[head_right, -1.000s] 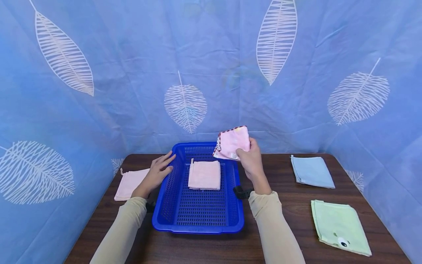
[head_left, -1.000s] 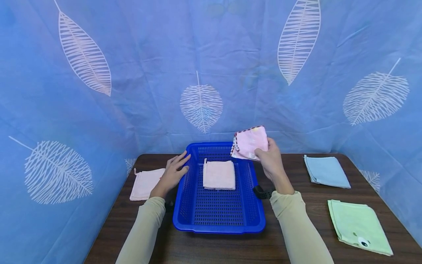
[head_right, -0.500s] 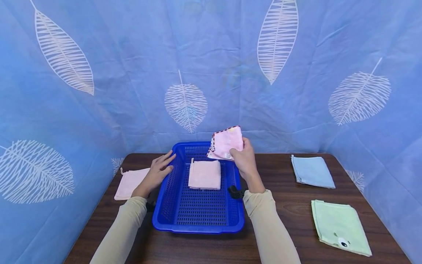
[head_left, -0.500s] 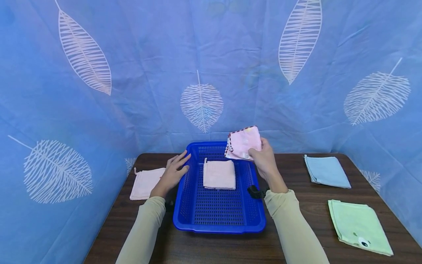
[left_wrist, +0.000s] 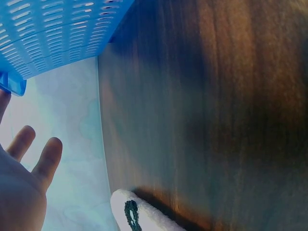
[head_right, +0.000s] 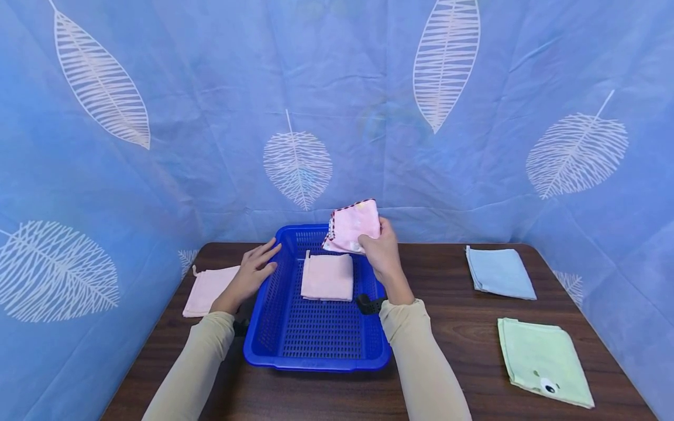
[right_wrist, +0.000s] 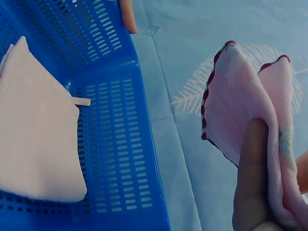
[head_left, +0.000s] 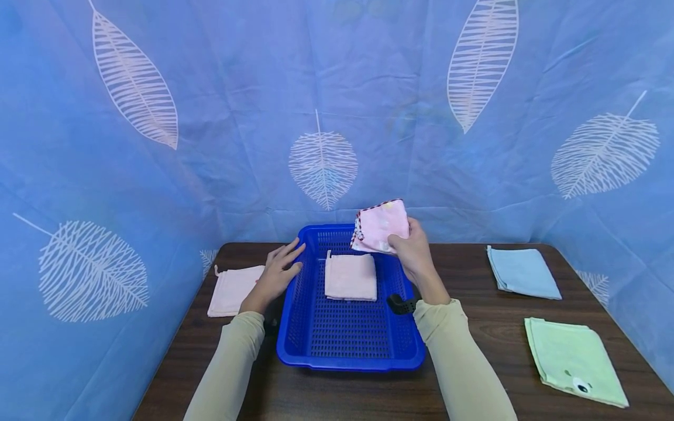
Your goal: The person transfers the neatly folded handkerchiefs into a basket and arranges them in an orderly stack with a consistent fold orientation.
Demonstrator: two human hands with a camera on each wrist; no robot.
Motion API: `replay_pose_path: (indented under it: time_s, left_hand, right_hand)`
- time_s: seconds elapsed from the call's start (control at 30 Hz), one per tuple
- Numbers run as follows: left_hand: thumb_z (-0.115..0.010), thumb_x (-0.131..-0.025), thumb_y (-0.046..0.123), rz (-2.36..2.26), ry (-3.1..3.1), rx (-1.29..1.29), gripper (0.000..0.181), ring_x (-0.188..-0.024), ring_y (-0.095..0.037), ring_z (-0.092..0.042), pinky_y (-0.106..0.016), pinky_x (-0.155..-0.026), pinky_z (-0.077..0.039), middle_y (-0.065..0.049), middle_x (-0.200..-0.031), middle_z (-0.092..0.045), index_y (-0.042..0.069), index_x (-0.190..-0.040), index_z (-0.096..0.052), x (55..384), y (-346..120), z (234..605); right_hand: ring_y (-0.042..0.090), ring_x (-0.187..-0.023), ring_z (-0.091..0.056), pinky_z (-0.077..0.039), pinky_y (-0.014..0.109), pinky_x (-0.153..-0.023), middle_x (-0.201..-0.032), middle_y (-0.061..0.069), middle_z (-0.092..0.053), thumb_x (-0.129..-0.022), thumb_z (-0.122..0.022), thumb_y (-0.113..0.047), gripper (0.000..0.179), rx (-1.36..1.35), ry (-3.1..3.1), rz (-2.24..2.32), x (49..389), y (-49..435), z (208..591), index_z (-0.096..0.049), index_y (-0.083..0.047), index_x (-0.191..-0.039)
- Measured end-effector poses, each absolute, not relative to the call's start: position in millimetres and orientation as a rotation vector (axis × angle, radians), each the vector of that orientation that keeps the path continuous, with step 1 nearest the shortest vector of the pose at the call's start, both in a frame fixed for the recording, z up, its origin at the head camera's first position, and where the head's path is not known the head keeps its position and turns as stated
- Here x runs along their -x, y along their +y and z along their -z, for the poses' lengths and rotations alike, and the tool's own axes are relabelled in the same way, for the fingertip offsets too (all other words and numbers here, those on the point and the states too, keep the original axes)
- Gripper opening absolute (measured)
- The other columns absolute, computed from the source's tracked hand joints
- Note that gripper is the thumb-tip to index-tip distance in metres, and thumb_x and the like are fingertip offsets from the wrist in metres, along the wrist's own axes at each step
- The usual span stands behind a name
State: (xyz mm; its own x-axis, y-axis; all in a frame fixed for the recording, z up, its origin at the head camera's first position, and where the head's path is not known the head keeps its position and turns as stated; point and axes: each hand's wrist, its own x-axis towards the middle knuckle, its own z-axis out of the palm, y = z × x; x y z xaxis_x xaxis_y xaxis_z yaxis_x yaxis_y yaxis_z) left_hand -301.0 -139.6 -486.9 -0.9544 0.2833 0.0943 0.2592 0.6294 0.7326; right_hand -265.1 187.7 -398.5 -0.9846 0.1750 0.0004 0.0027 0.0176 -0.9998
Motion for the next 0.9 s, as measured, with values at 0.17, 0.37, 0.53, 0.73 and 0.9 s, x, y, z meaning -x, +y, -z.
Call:
replay_pose_path:
  time_s: [0.17, 0.37, 0.53, 0.73, 0.9]
  left_hand:
    - [-0.049, -0.105, 0.041, -1.249, 2.810, -0.455, 0.052, -0.160, -0.029, -0.007, -0.078, -0.118, -0.012, 0.019, -0.170, -0.021, 0.041, -0.156, -0.039, 300.7, -139.1, 485.8]
    - [-0.050, -0.105, 0.040, -1.267, 2.805, -0.460, 0.052, -0.160, -0.029, -0.007, -0.078, -0.118, -0.011, 0.016, -0.171, -0.022, 0.041, -0.156, -0.039, 300.6, -139.3, 486.7]
    - [-0.050, -0.104, 0.041, -1.268, 2.810, -0.471, 0.053, -0.160, -0.030, -0.007, -0.077, -0.119, -0.012, 0.013, -0.171, -0.022, 0.040, -0.156, -0.039, 301.0, -139.4, 486.6]
    - [-0.050, -0.104, 0.041, -1.251, 2.819, -0.482, 0.053, -0.159, -0.032, -0.008, -0.076, -0.119, -0.013, 0.012, -0.171, -0.022, 0.039, -0.156, -0.039, 302.1, -139.6, 486.7]
    - [-0.053, -0.102, 0.038, -1.259, 2.822, -0.495, 0.055, -0.159, -0.033, -0.009, -0.075, -0.120, -0.014, 0.009, -0.171, -0.024, 0.036, -0.156, -0.041, 302.9, -140.3, 486.6]
  right_hand:
    - [0.026, -0.110, -0.048, -0.047, 0.021, -0.074, -0.147, 0.022, -0.043, -0.088, -0.048, 0.007, 0.072, 0.164, -2.128, -2.150, 267.7, 181.1, 397.4, -0.027, 0.000, -0.156]
    - [0.026, -0.110, -0.051, -0.050, 0.019, -0.073, -0.147, 0.021, -0.045, -0.088, -0.049, 0.007, 0.071, 0.189, -2.125, -2.162, 271.2, 172.9, 400.5, -0.029, -0.001, -0.155]
    - [0.027, -0.114, -0.051, -0.052, 0.019, -0.074, -0.150, 0.021, -0.044, -0.088, -0.050, 0.006, 0.072, 0.190, -2.127, -2.170, 272.9, 164.7, 403.4, -0.028, 0.000, -0.155]
    - [0.026, -0.115, -0.050, -0.051, 0.021, -0.077, -0.148, 0.020, -0.045, -0.085, -0.051, 0.008, 0.072, 0.176, -2.119, -2.167, 273.7, 154.8, 404.6, -0.031, 0.000, -0.154]
    - [0.026, -0.115, -0.049, -0.047, 0.025, -0.083, -0.145, 0.020, -0.046, -0.084, -0.051, 0.008, 0.070, 0.162, -2.136, -2.141, 274.8, 146.7, 406.6, -0.033, 0.002, -0.151]
